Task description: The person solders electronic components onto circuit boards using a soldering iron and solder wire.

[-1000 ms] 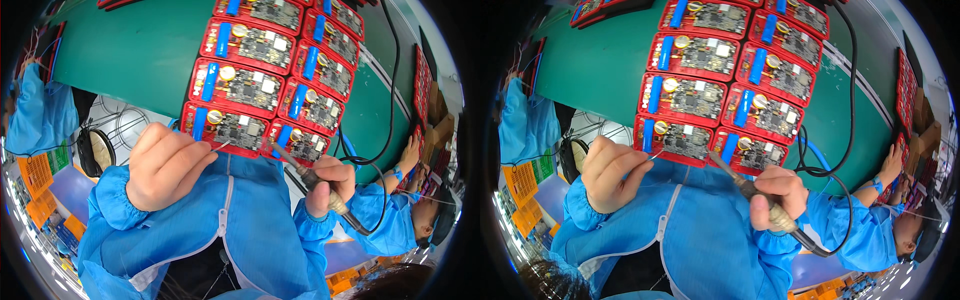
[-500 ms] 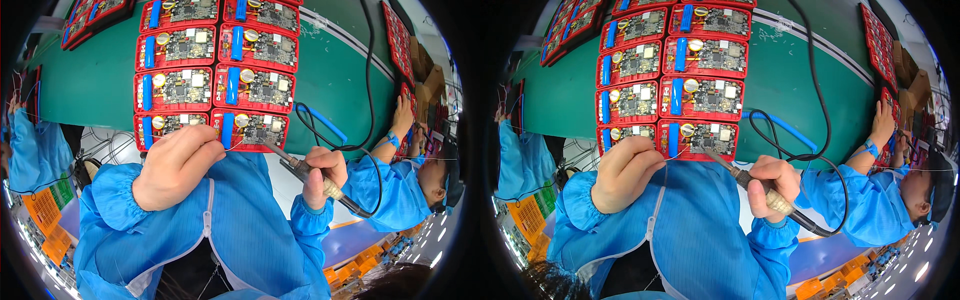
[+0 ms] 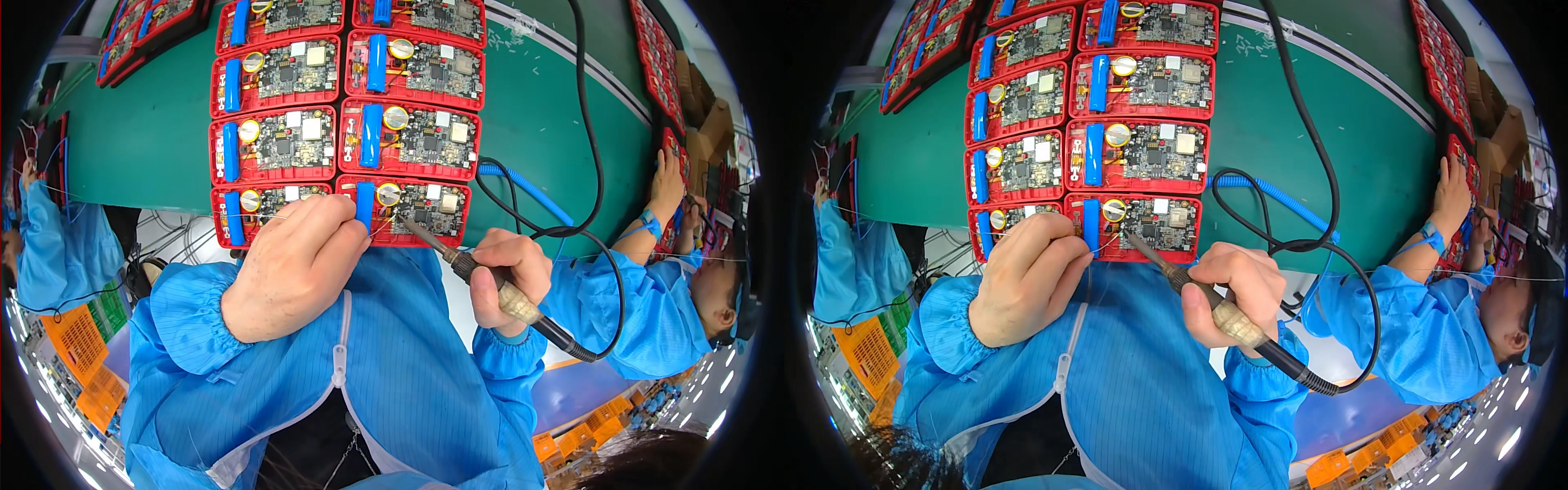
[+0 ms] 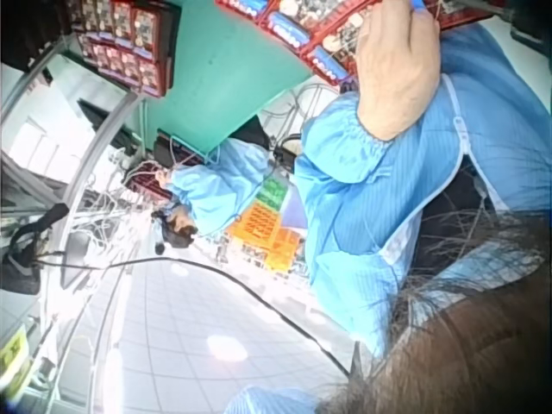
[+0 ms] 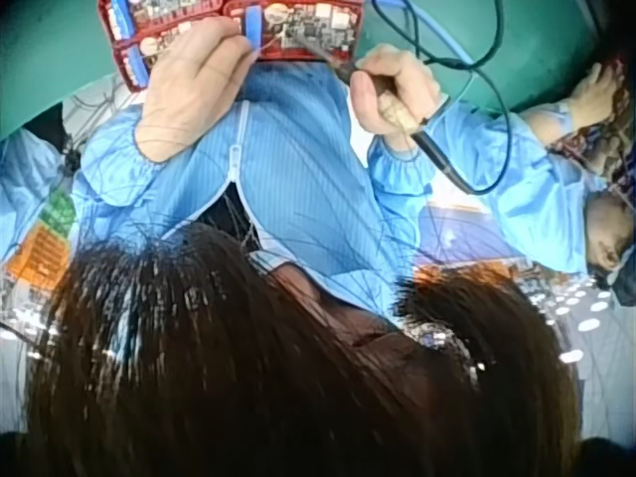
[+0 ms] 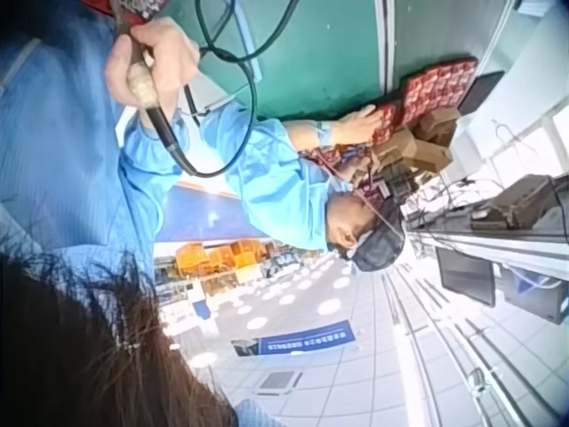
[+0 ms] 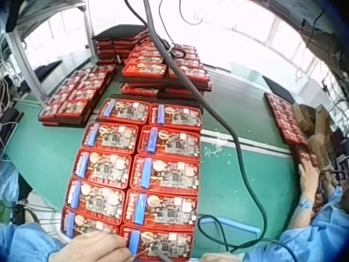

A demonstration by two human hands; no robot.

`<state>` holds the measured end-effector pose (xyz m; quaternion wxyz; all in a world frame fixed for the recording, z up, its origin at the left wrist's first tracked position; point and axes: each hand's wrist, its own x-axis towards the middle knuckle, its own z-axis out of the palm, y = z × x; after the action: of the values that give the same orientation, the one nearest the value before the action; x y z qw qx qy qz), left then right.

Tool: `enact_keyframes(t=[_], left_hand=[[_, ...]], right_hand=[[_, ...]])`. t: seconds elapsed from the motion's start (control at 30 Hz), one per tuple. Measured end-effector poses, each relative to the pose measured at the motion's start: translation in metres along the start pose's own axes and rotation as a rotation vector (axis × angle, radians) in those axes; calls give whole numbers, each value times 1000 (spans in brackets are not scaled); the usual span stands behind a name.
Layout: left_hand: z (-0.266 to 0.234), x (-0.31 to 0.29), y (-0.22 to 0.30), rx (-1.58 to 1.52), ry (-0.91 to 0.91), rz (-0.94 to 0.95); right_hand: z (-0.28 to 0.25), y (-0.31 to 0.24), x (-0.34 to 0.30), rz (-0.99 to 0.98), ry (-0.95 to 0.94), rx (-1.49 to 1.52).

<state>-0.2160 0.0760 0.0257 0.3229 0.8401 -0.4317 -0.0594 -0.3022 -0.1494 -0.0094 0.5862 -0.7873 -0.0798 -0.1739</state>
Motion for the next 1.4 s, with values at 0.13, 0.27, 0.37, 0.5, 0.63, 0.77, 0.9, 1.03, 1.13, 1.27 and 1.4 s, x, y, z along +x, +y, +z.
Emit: enact_keyframes(t=[0.13, 0.27, 0.37, 0.5, 0.63, 0.77, 0.9, 1.03, 1.13, 1.27, 1.4], left_hand=[[1, -1, 0, 11, 3, 3], [2, 1, -2, 20, 16, 4], [2, 2, -3, 14, 6, 3], [-9, 3, -1, 33, 22, 13], [-24, 18, -5, 90, 180, -7], [-23, 35, -12, 199, 207, 31], [-10, 43, -17, 149, 209, 8], [-2, 48, -17, 132, 198, -1], [0, 52, -18, 123, 176, -16], [2, 53, -21, 138, 138, -47], [3, 55, -24, 149, 125, -62]], right_hand=[[1, 0, 1, 22, -6, -10], [1, 1, 1, 14, -3, -23], [1, 1, 3, 15, -7, -16], [-5, -1, 6, -24, 29, 31], [-12, -1, 10, 10, 143, 91], [-17, 5, 22, 135, 198, 100], [-13, 18, 35, 149, 218, 147], [-12, 24, 45, 166, 131, 128], [-11, 26, 49, 143, 114, 113], [-11, 28, 51, 148, 76, 93], [-11, 32, 53, 131, 61, 83]])
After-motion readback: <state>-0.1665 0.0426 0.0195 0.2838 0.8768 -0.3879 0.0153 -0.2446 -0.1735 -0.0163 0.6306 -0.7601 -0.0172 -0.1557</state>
